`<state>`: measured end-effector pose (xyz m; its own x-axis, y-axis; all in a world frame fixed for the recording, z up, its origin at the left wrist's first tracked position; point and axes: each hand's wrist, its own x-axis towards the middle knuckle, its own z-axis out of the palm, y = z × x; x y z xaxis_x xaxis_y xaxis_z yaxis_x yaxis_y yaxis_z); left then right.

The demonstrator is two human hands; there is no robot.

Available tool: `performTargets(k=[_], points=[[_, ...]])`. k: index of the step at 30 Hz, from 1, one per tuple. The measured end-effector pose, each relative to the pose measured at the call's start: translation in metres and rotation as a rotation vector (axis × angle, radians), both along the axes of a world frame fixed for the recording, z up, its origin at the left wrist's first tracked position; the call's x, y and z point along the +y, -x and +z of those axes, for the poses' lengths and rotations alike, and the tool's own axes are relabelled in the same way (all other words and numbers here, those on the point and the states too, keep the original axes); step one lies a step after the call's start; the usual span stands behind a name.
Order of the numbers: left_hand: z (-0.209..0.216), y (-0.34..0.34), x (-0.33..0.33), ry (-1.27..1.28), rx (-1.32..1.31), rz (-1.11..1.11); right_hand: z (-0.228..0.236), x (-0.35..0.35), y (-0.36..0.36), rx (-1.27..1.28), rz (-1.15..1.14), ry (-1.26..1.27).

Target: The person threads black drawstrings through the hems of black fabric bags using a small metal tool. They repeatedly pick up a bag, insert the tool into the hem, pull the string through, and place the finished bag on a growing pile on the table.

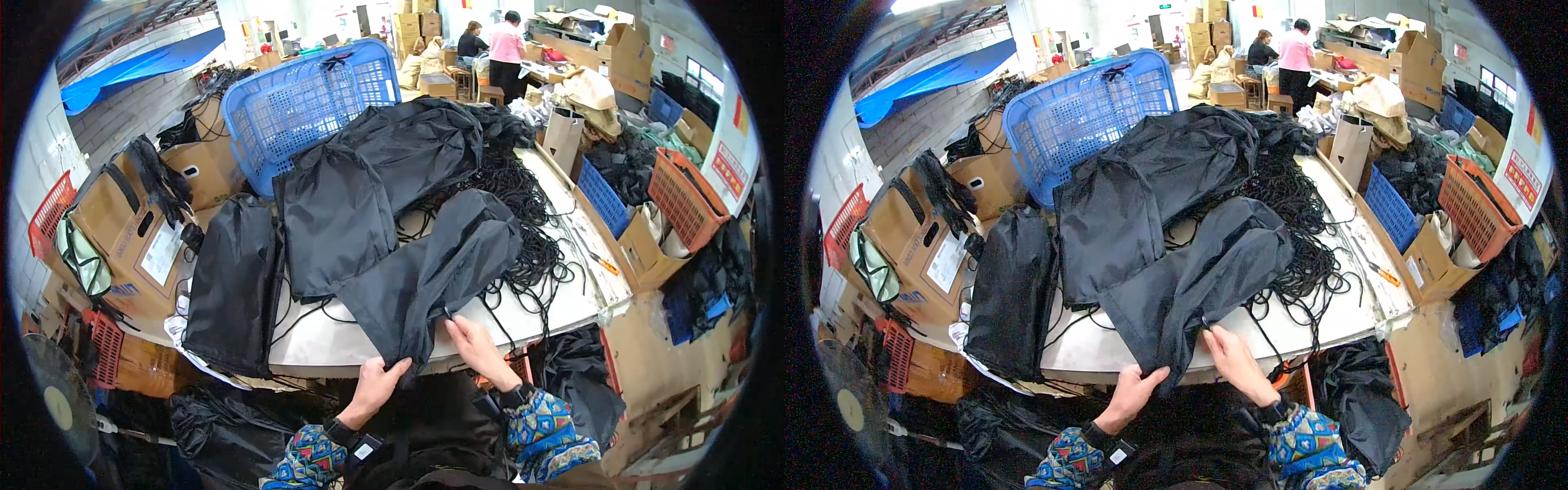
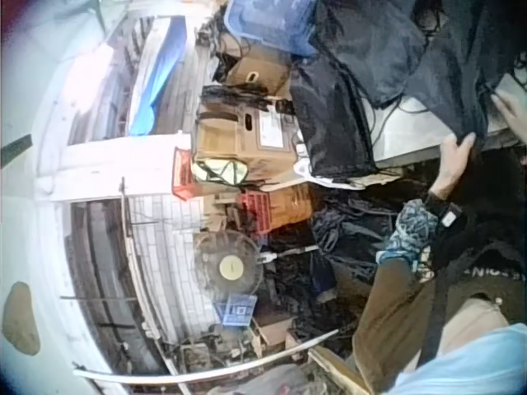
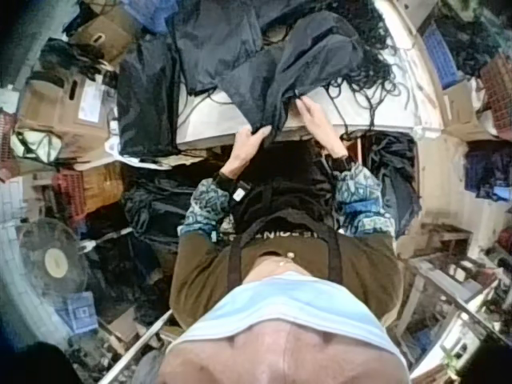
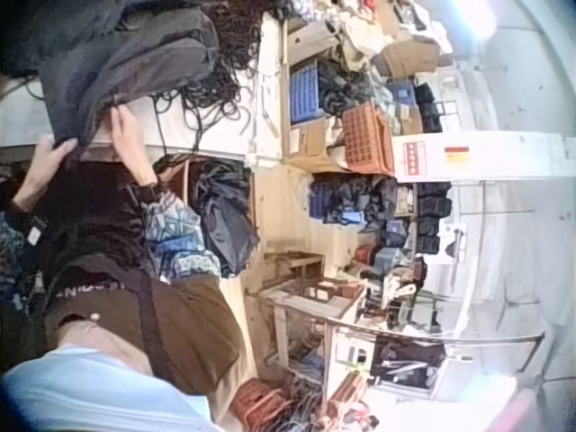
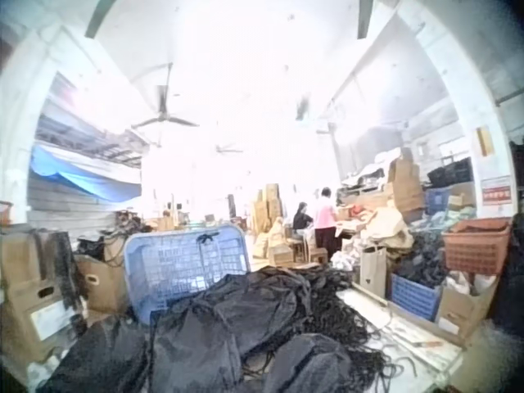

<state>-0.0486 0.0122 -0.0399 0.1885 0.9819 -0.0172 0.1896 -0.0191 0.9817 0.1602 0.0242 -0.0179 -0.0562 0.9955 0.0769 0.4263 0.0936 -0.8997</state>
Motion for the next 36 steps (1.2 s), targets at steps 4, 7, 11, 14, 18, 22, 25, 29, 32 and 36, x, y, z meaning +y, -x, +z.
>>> performTargets(k=[4, 7, 11, 14, 18, 22, 25, 29, 32, 36], points=[[0.008, -0.022, 0.001, -0.126, 0.021, 0.067, 0.023, -0.042, 0.014, -0.05, 0.022, -0.04], [0.028, -0.041, 0.0, -0.004, -0.146, 0.041, 0.011, -0.054, 0.019, -0.081, -0.019, -0.052], [0.012, -0.043, 0.012, 0.403, -0.607, 0.073, 0.013, -0.054, 0.011, 0.051, -0.03, -0.029], [0.042, -0.039, 0.015, 0.441, -0.854, -0.018, 0.021, -0.051, 0.005, 0.028, 0.082, 0.031], [0.048, -0.036, 0.009, 0.401, -0.773, -0.042, 0.014, -0.052, 0.005, 0.093, 0.009, 0.075], [0.034, -0.032, -0.006, 0.105, -0.316, -0.198, 0.014, -0.047, 0.008, 0.177, -0.004, 0.07], [0.036, -0.032, -0.003, 0.144, -0.366, -0.155, 0.023, -0.049, 0.007, 0.198, 0.015, 0.075], [0.04, -0.033, 0.004, 0.338, -0.622, -0.113, 0.013, -0.045, 0.006, 0.203, -0.056, -0.041], [0.041, -0.028, 0.006, 0.489, -0.746, -0.126, 0.019, -0.058, 0.004, 0.53, -0.08, 0.094], [0.043, -0.038, -0.001, 0.483, -0.747, -0.113, 0.021, -0.07, 0.006, 0.169, -0.132, -0.232]])
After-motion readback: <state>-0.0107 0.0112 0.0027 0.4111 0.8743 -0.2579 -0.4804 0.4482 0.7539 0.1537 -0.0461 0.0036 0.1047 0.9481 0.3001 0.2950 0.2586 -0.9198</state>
